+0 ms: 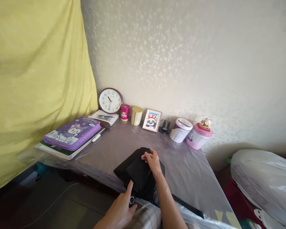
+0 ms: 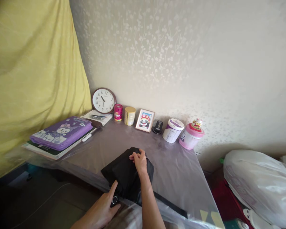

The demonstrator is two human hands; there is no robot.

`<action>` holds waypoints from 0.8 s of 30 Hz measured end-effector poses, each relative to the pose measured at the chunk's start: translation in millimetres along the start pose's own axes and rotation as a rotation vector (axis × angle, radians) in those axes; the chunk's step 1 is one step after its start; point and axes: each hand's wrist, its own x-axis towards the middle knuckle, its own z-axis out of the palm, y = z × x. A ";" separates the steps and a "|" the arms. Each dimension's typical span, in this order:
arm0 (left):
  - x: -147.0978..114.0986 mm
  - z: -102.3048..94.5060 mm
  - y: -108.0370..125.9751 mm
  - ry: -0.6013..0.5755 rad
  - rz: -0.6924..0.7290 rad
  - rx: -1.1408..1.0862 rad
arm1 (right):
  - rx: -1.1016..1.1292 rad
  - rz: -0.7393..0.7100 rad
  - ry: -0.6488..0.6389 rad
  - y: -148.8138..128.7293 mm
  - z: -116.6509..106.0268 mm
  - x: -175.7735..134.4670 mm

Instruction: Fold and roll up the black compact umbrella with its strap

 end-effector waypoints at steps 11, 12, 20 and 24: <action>-7.6 -5.6 5.2 0.111 0.131 0.095 | -0.305 -0.157 -0.110 16.0 5.4 14.9; -5.5 -6.2 7.2 0.079 0.116 0.146 | -0.319 -0.172 -0.117 15.3 4.8 14.7; 5.9 -0.2 1.7 0.093 0.126 0.179 | -0.395 -0.609 -0.189 9.5 -8.0 -42.2; 8.5 4.9 -3.1 0.111 0.125 0.152 | -0.510 -0.848 -0.253 22.1 -12.9 -68.1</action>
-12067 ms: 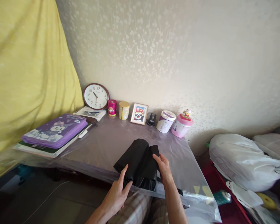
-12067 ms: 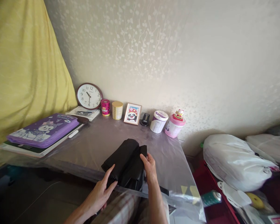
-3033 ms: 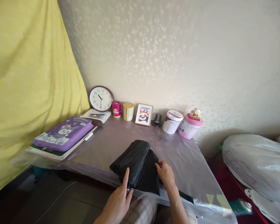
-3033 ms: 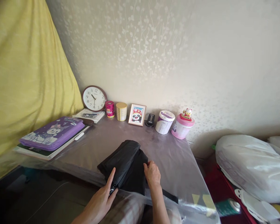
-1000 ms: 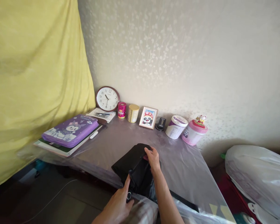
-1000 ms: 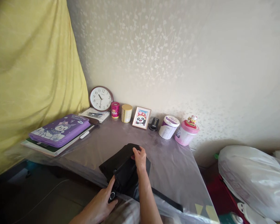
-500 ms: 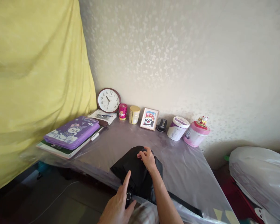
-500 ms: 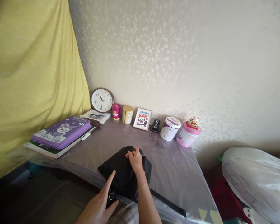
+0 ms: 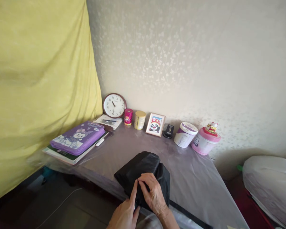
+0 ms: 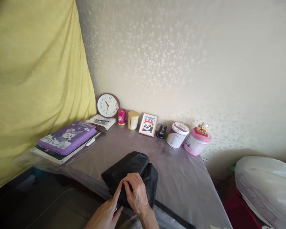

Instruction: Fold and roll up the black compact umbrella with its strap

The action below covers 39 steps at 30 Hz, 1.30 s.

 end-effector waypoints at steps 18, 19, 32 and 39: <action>-5.4 -1.4 5.4 -0.013 -0.068 -0.018 | -0.157 0.683 0.303 111.4 -59.6 20.9; -5.9 -1.0 5.4 -0.012 -0.064 -0.020 | -0.141 0.746 0.328 111.3 -65.8 8.3; -7.0 1.3 1.0 0.029 -0.011 -0.074 | -0.141 0.821 0.284 77.4 -61.0 -40.4; -3.8 0.7 -1.0 0.014 -0.009 -0.109 | -0.344 0.367 0.037 62.8 -37.5 -38.3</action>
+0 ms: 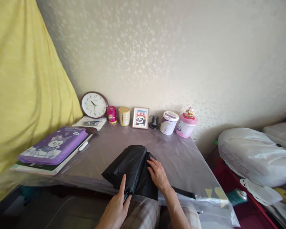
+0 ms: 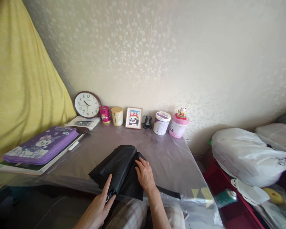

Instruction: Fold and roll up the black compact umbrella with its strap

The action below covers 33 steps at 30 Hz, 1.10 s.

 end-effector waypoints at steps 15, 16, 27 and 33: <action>-1.5 -1.5 3.5 -0.007 -0.009 0.048 | 0.261 0.013 -0.130 -32.1 -29.8 -53.8; -1.2 -1.2 3.6 -0.003 -0.015 0.055 | 0.225 0.135 -0.050 -22.4 -29.6 -49.9; -0.4 1.9 -0.1 0.019 0.007 -0.022 | 0.502 0.713 -0.032 11.7 -14.7 -10.6; -4.1 -3.6 4.4 0.029 0.016 -0.095 | 0.729 0.845 -0.124 3.3 -18.4 2.3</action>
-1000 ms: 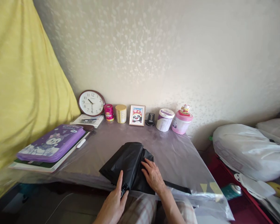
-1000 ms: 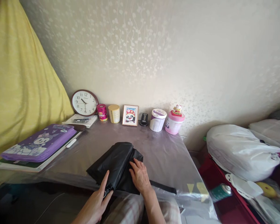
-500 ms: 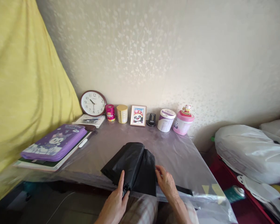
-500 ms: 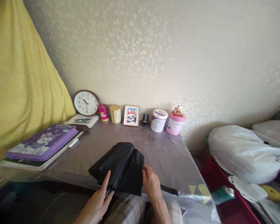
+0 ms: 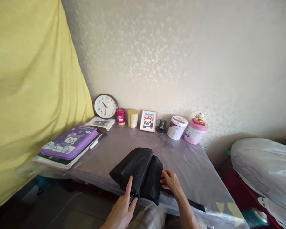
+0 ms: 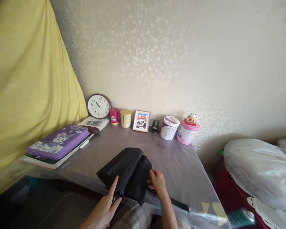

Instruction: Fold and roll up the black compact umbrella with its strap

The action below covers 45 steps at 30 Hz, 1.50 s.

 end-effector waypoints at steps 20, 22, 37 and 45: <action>-2.9 -5.8 5.0 -0.067 -0.052 -0.227 | 0.143 -0.264 0.134 1.4 16.0 4.5; -2.2 -3.9 0.5 -0.016 0.005 -0.177 | 0.195 -0.271 0.114 -1.8 15.4 0.7; -2.5 -3.9 5.3 -0.056 -0.026 0.192 | 0.397 -0.249 0.005 -34.8 31.4 -8.6; -0.6 -3.4 5.2 -0.085 -0.011 0.205 | 0.335 -0.268 0.014 -50.2 67.3 1.2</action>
